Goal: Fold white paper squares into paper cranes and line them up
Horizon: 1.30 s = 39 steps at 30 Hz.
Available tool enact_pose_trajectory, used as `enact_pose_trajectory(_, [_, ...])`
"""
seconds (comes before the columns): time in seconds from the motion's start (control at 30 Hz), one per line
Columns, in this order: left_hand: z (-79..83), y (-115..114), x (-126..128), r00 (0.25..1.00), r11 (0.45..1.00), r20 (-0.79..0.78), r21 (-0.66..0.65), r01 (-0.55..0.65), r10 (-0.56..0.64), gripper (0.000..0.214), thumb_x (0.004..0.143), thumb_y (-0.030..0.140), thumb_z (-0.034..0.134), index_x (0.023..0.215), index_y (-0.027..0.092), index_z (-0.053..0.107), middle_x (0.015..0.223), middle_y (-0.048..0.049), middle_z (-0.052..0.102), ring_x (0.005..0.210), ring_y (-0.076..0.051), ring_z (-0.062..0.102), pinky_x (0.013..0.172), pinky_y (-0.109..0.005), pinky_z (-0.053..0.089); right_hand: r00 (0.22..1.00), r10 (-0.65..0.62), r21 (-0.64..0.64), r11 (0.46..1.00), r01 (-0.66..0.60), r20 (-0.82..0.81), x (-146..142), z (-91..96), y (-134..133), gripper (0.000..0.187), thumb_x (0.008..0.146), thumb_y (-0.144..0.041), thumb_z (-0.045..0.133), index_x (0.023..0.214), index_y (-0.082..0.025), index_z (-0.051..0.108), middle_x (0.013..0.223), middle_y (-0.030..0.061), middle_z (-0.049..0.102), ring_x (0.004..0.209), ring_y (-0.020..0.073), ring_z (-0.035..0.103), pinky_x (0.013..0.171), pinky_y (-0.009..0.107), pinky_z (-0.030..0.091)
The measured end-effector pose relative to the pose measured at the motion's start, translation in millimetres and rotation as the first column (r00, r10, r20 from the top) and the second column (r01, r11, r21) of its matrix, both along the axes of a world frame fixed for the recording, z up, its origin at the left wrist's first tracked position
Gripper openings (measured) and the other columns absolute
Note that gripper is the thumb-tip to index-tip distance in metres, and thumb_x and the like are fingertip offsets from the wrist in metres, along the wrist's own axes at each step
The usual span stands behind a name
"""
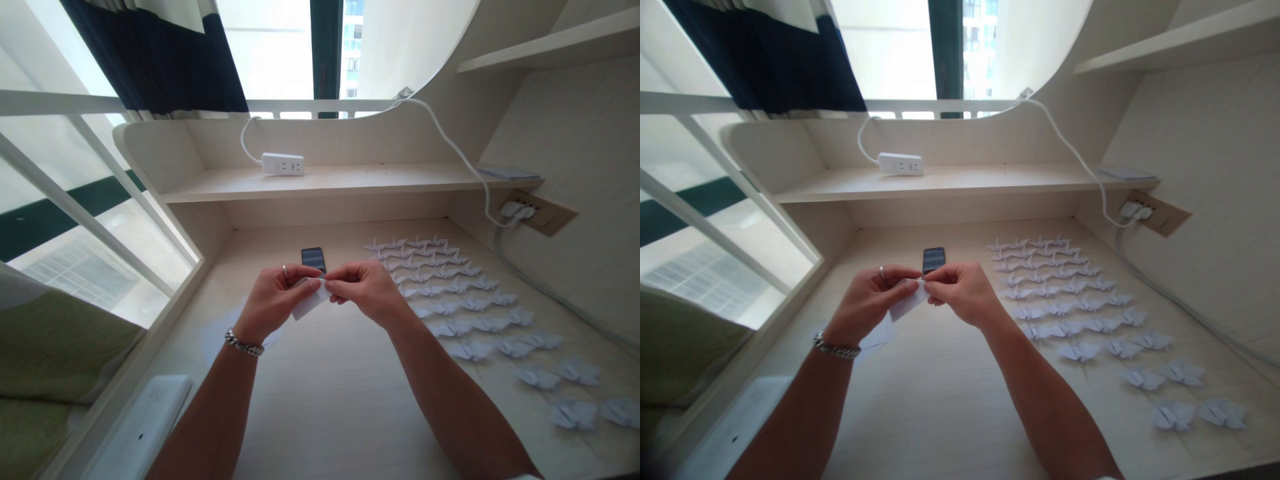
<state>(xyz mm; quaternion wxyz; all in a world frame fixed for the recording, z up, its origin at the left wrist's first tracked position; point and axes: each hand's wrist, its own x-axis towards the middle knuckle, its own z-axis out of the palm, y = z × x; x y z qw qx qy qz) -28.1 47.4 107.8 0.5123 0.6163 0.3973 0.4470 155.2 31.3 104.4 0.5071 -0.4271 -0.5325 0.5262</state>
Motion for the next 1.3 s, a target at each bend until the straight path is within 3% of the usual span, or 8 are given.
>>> enact_pose_trajectory(0.17, [-0.1, -1.3, 3.4, 0.998, 0.998, -0.032, 0.023, -0.057, 0.058, 0.023, 0.070, 0.033, 0.081, 0.085, 0.015, 0.077, 0.078, -0.0069, 0.076, 0.066, -0.016, 0.067, 0.056, -0.023, 0.049, 1.000, 0.013, 0.005, 1.000, -0.013, 0.017, 0.6, -1.9, 0.4, 0.029, 0.061, -0.032, 0.085, 0.081, -0.013, 0.076, 0.061, 0.0033, 0.070, 0.056, 0.0145, 0.066, 0.056, 0.027, 0.056])
enact_pose_trajectory(0.37, [-1.7, -1.1, 2.9, 0.997, 0.998, -0.056, 0.049, -0.045, 0.048, 0.022, 0.070, 0.031, 0.081, 0.085, 0.015, 0.077, 0.079, -0.0067, 0.077, 0.068, -0.017, 0.069, 0.058, -0.024, 0.051, 0.996, 0.055, 0.044, 0.997, -0.058, 0.067, 0.0, -3.4, 1.4, 0.029, 0.066, -0.037, 0.083, 0.081, -0.014, 0.074, 0.064, 0.0032, 0.070, 0.058, 0.0145, 0.066, 0.057, 0.027, 0.054])
enact_pose_trajectory(0.63, [3.7, -3.8, 4.2, 0.998, 0.999, 0.048, -0.013, -0.038, 0.039, 0.024, 0.064, 0.027, 0.086, 0.083, 0.015, 0.076, 0.078, -0.0055, 0.077, 0.070, -0.018, 0.071, 0.064, -0.025, 0.055, 0.999, 0.041, 0.018, 0.999, -0.041, 0.028, -2.0, 0.2, 1.6, 0.030, 0.058, -0.033, 0.087, 0.076, -0.013, 0.075, 0.057, 0.0016, 0.067, 0.053, 0.0134, 0.062, 0.053, 0.027, 0.052])
enact_pose_trajectory(0.97, [0.7, -4.0, 4.7, 0.994, 0.999, 0.107, -0.039, -0.029, 0.033, 0.021, 0.070, 0.028, 0.082, 0.085, 0.015, 0.077, 0.084, -0.0074, 0.078, 0.069, -0.017, 0.069, 0.063, -0.025, 0.054, 0.999, 0.039, 0.044, 0.998, -0.040, 0.026, -0.5, -2.8, 4.1, 0.024, 0.059, -0.027, 0.085, 0.077, -0.014, 0.075, 0.056, 0.0011, 0.067, 0.052, 0.0130, 0.061, 0.052, 0.026, 0.051])
enact_pose_trajectory(1.17, [0.4, -4.0, 4.0, 0.998, 0.999, 0.061, -0.023, -0.031, 0.033, 0.024, 0.071, 0.029, 0.081, 0.090, 0.016, 0.077, 0.082, -0.0070, 0.078, 0.070, -0.017, 0.070, 0.062, -0.024, 0.054, 0.999, 0.016, 0.064, 0.998, -0.019, 0.043, 0.0, 0.7, 1.7, 0.023, 0.061, -0.028, 0.084, 0.077, -0.013, 0.075, 0.056, 0.0011, 0.067, 0.053, 0.0127, 0.061, 0.053, 0.026, 0.051])
enact_pose_trajectory(1.3, [-0.3, -5.6, 6.9, 0.995, 0.995, 0.036, 0.017, -0.096, 0.095, 0.023, 0.068, 0.029, 0.083, 0.086, 0.015, 0.076, 0.079, -0.0070, 0.078, 0.068, -0.018, 0.070, 0.059, -0.024, 0.053, 0.999, 0.012, 0.068, 0.998, -0.015, 0.043, -1.4, 0.9, 0.4, 0.026, 0.061, -0.031, 0.084, 0.078, -0.013, 0.075, 0.058, 0.0020, 0.068, 0.054, 0.0137, 0.062, 0.054, 0.027, 0.052])
